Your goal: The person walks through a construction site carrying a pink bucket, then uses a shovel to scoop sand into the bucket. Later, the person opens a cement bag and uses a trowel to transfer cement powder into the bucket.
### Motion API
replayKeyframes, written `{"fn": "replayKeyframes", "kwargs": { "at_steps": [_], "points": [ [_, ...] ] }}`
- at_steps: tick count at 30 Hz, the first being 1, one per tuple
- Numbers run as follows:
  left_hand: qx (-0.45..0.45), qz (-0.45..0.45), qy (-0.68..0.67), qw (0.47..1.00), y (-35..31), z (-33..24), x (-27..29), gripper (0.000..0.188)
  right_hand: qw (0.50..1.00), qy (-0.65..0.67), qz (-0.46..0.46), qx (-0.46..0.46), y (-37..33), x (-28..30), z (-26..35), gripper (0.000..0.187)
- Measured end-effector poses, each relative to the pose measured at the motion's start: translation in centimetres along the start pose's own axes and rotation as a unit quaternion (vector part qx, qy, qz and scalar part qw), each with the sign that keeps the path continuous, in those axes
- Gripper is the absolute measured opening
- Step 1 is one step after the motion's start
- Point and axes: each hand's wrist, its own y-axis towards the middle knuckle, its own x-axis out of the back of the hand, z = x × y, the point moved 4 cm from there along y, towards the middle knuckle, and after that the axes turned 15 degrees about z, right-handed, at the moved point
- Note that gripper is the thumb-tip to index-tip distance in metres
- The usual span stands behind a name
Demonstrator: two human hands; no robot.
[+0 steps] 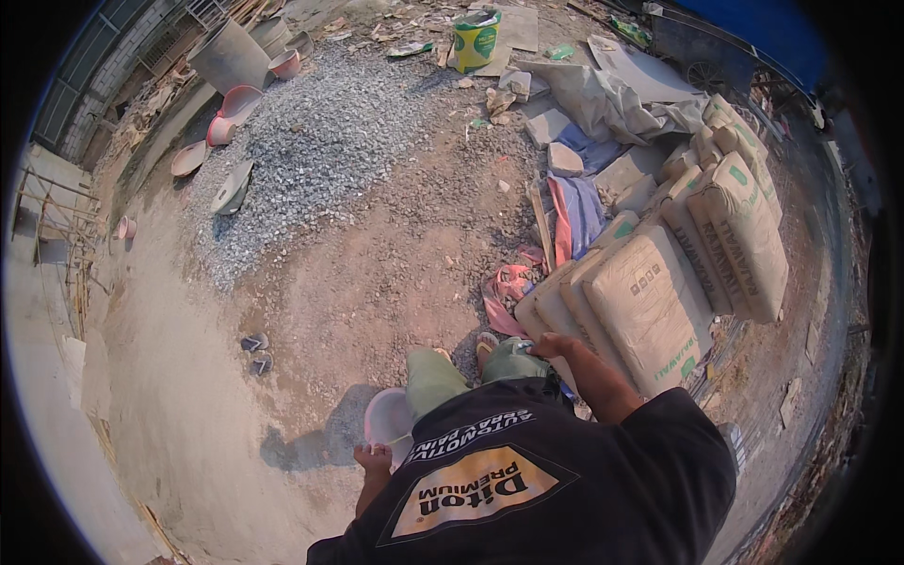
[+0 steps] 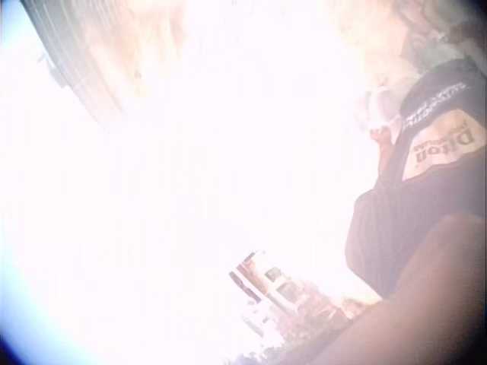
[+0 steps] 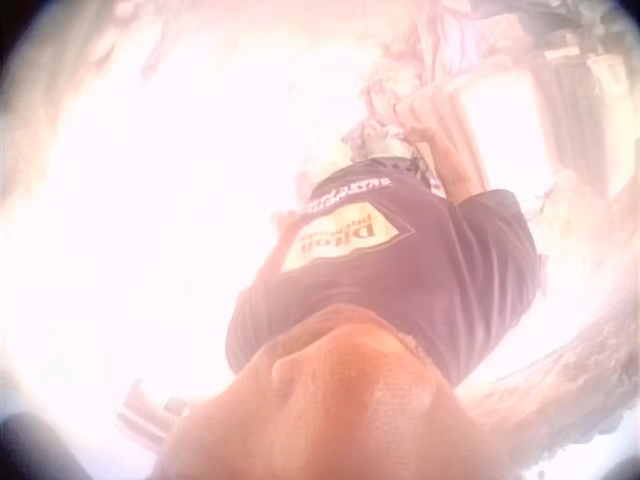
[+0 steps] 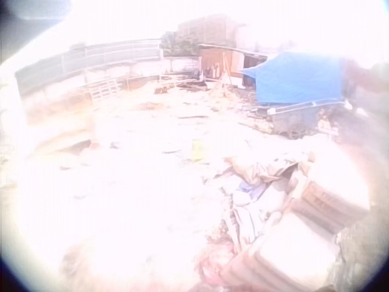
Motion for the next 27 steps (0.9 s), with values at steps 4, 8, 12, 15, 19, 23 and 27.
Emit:
{"fn": "replayKeyframes", "kwargs": {
  "at_steps": [4,8,12,15,19,23,27],
  "points": [
    [0.026,0.056,0.088,0.994,5.2,-4.5,-6.5,0.05,0.97,0.222,-0.081,-0.052,0.6,-2.0,-0.2,0.063],
    [0.052,0.075,0.127,0.988,8.1,-11.9,-13.2,0.052,0.858,0.454,-0.238,-0.014,1.4,-6.1,4.7,0.063],
    [0.144,0.106,0.116,0.977,12.9,-12.7,-25.5,0.055,0.817,0.402,-0.352,-0.215,2.8,-11.4,0.9,0.068],
    [0.13,0.086,0.17,0.973,16.3,-17.4,-31.8,0.054,0.821,0.406,-0.327,-0.234,4.2,-12.0,6.2,0.07],
    [0.11,0.154,0.203,0.961,19.7,-20.1,-39.1,0.05,0.797,0.467,-0.309,-0.227,3.6,-13.4,8.9,0.063],
    [0.096,0.218,0.261,0.936,20.5,-20.2,-47.3,0.035,0.814,0.456,-0.295,-0.206,3.0,-14.6,9.7,0.065],
    [0.106,0.27,0.271,0.918,22.0,-20.5,-54.1,0.036,0.815,0.461,-0.287,-0.203,1.9,-14.0,12.9,0.061]
  ]
}}
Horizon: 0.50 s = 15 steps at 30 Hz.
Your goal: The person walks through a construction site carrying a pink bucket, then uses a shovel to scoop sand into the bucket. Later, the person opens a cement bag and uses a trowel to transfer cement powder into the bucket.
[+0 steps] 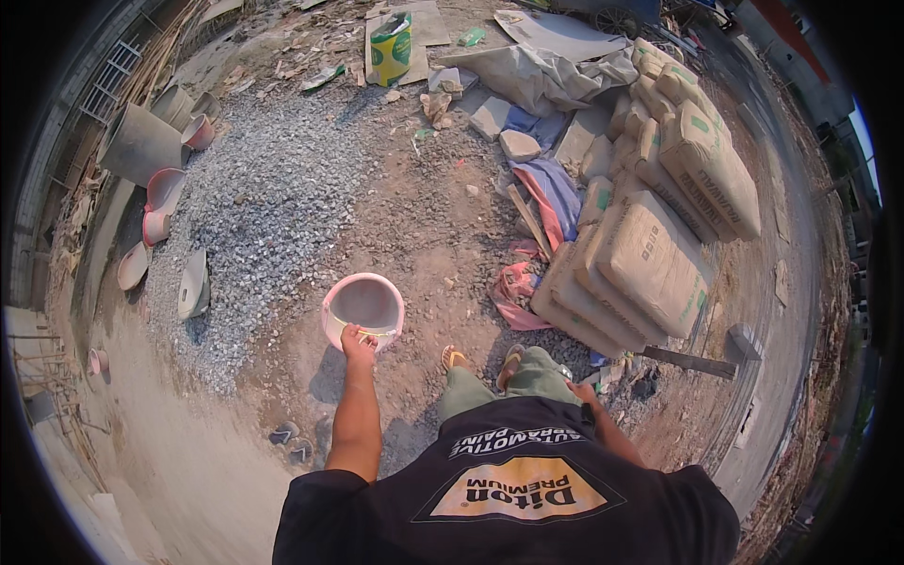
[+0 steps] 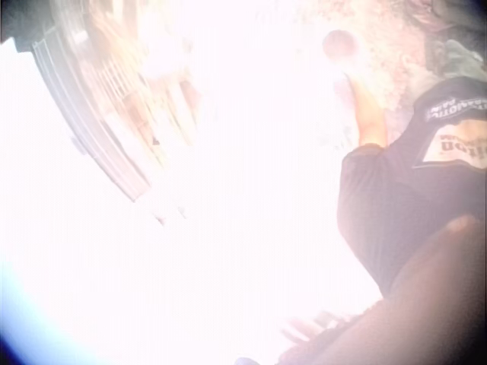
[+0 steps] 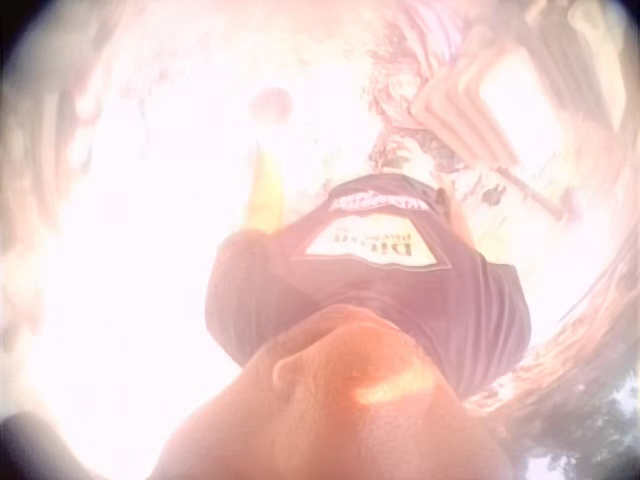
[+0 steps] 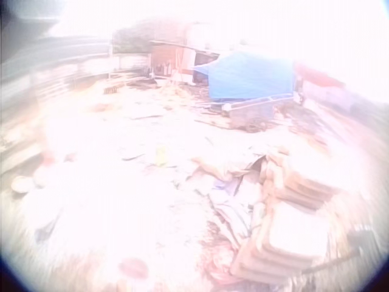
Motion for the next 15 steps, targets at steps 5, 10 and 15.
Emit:
{"fn": "replayKeyframes", "kwargs": {
  "at_steps": [5,10,15],
  "points": [
    [0.014,0.058,0.047,0.997,4.9,-2.5,-5.4,0.042,0.997,0.059,-0.025,-0.049,-2.6,-1.4,-1.6,0.059],
    [0.069,0.105,0.112,0.986,8.0,0.9,-12.7,0.046,0.993,0.05,-0.053,-0.092,-0.9,-2.4,-10.1,0.064],
    [0.079,0.1,0.188,0.974,10.1,2.9,-15.8,0.044,0.985,0.128,-0.099,-0.051,-1.8,-3.6,-12.4,0.066]
  ]
}}
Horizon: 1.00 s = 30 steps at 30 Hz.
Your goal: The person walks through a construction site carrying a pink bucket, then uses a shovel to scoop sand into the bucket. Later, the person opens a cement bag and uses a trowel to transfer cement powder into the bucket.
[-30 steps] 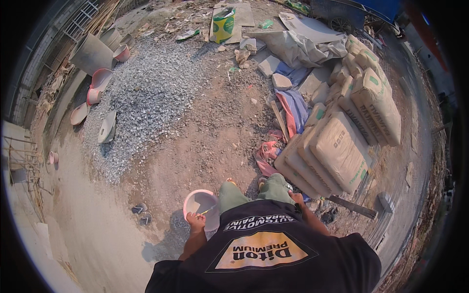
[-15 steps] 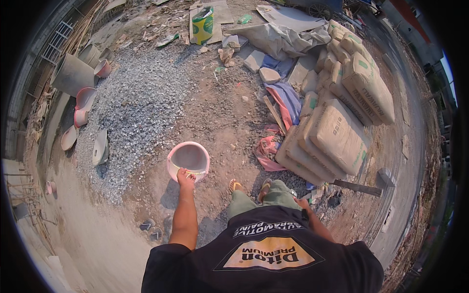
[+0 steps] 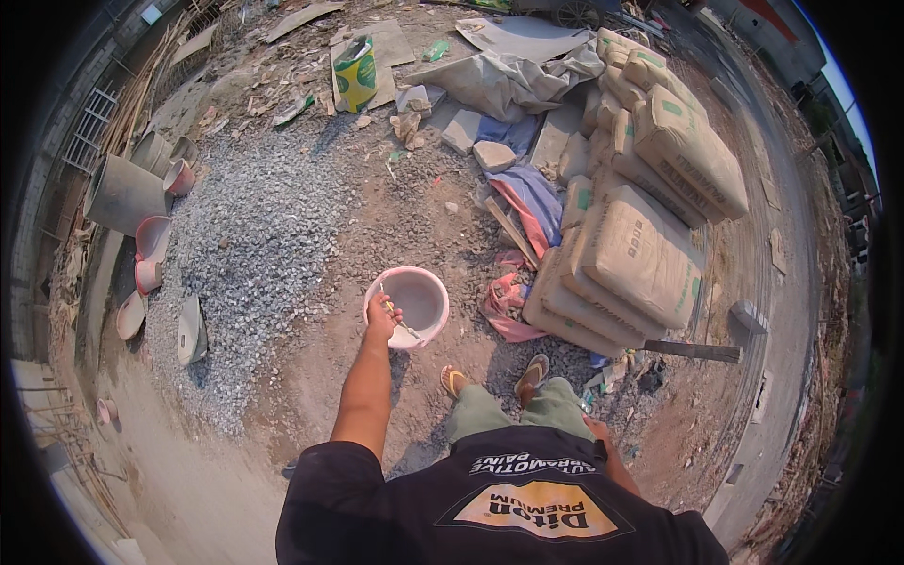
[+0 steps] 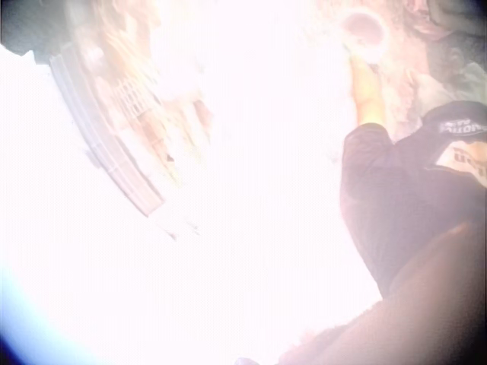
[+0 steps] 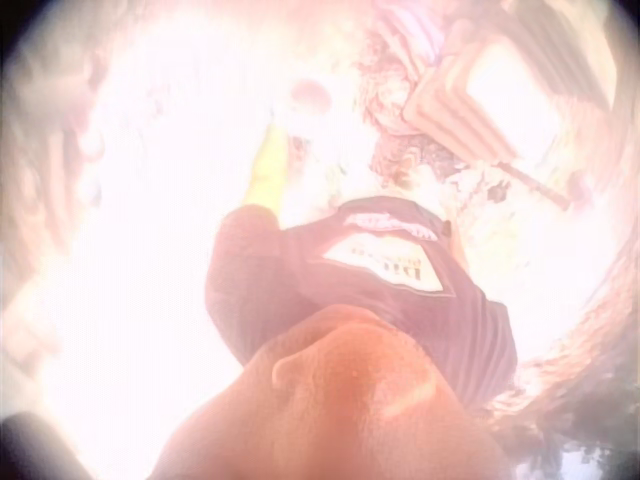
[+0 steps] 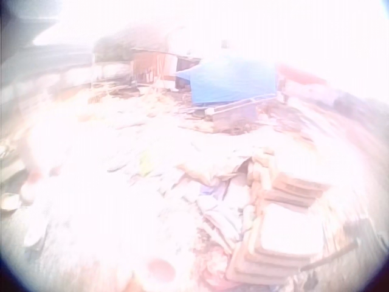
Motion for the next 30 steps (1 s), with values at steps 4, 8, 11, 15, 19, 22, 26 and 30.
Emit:
{"fn": "replayKeyframes", "kwargs": {
  "at_steps": [4,8,11,15,19,22,26,30],
  "points": [
    [0.042,0.006,0.054,0.998,1.0,3.9,-3.0,0.045,0.999,0.043,-0.009,-0.012,-3.5,2.1,-0.4,0.06],
    [0.057,-0.013,0.106,0.993,1.4,6.6,-3.2,0.053,0.993,0.093,-0.001,-0.072,-4.3,3.4,-0.4,0.054],
    [0.012,-0.077,0.221,0.972,0.0,9.5,-6.1,0.051,0.992,0.098,-0.007,-0.081,-3.8,5.7,-3.1,0.057],
    [0.131,-0.025,0.471,0.872,-4.0,15.0,-4.4,0.042,0.971,0.22,0.078,-0.052,2.0,6.8,-8.6,0.056],
    [0.319,-0.129,0.429,0.835,-14.1,28.3,-10.3,0.07,0.939,0.314,0.067,-0.122,5.1,13.8,-10.7,0.048],
    [0.399,-0.034,0.351,0.847,-19.7,32.9,-21.2,0.069,0.905,0.393,0.106,-0.122,11.1,17.9,-13.2,0.041],
    [0.406,0.072,0.378,0.829,-14.4,39.4,-27.5,0.068,0.939,0.317,-0.128,0.027,23.7,32.7,-21.6,0.048],
    [0.213,-0.058,0.561,0.798,-11.9,30.7,-28.5,0.07,0.91,0.357,-0.208,-0.023,28.1,37.1,-13.5,0.061]
  ]
}}
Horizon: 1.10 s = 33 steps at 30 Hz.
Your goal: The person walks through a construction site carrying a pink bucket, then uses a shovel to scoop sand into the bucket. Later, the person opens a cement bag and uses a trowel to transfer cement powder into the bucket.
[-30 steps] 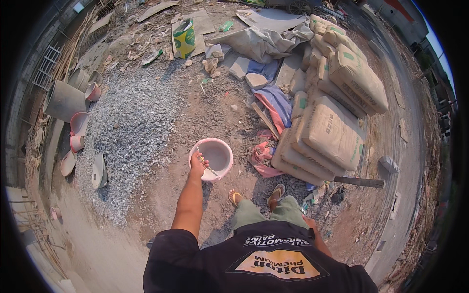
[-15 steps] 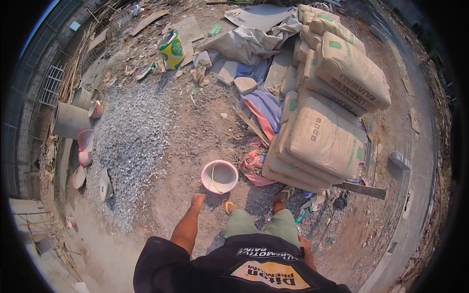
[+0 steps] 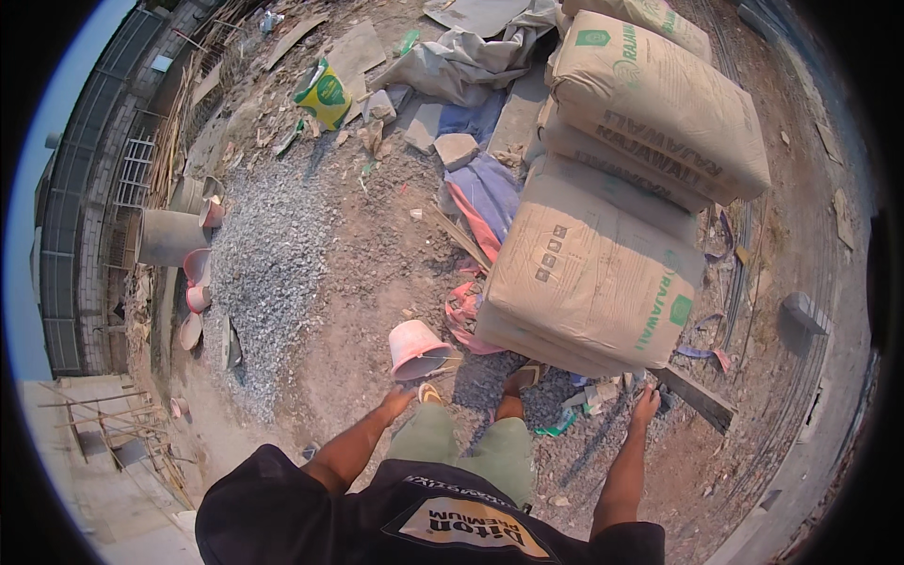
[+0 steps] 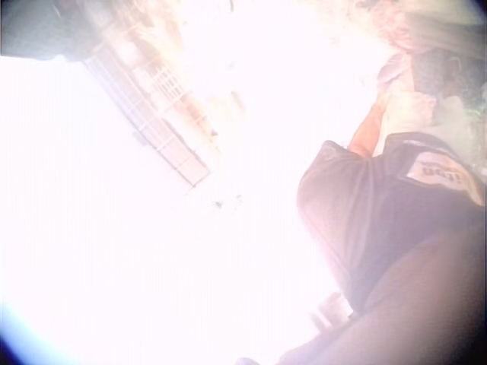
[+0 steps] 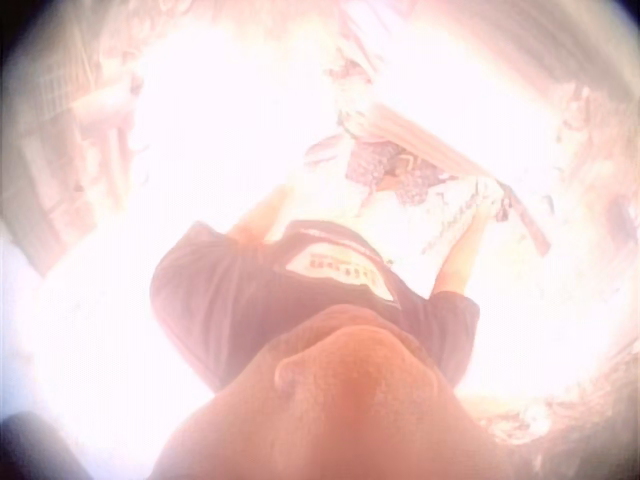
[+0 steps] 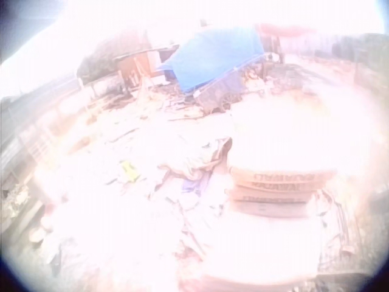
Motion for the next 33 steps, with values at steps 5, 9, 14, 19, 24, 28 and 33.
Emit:
{"fn": "replayKeyframes", "kwargs": {
  "at_steps": [5,9,14,19,24,28,33],
  "points": [
    [-0.216,0.0,0.022,0.976,8.6,-25.8,-8.1,0.078,0.993,0.001,-0.105,0.057,12.7,9.3,1.4,0.064],
    [-0.273,-0.128,0.038,0.953,13.0,-37.0,-10.5,0.073,0.965,0.255,0.05,0.037,15.0,4.7,0.4,0.065],
    [-0.255,-0.215,-0.04,0.942,16.6,-38.2,-13.6,0.053,0.986,0.147,0.044,-0.058,17.0,4.5,0.5,0.078],
    [-0.245,-0.284,0.029,0.927,15.4,-39.0,-15.0,0.048,0.961,0.21,0.157,-0.089,20.1,4.2,0.4,0.083],
    [-0.246,-0.297,0.036,0.922,15.1,-39.3,-14.6,0.049,0.93,0.338,0.136,-0.035,21.0,1.5,0.4,0.082],
    [-0.259,-0.288,0.051,0.92,15.4,-39.4,-15.2,0.05,0.971,0.232,0.037,-0.05,20.4,2.5,0.4,0.085],
    [-0.26,-0.288,0.061,0.92,16.0,-39.3,-14.7,0.051,0.979,0.182,-0.062,-0.074,19.5,2.0,2.4,0.086]
  ]
}}
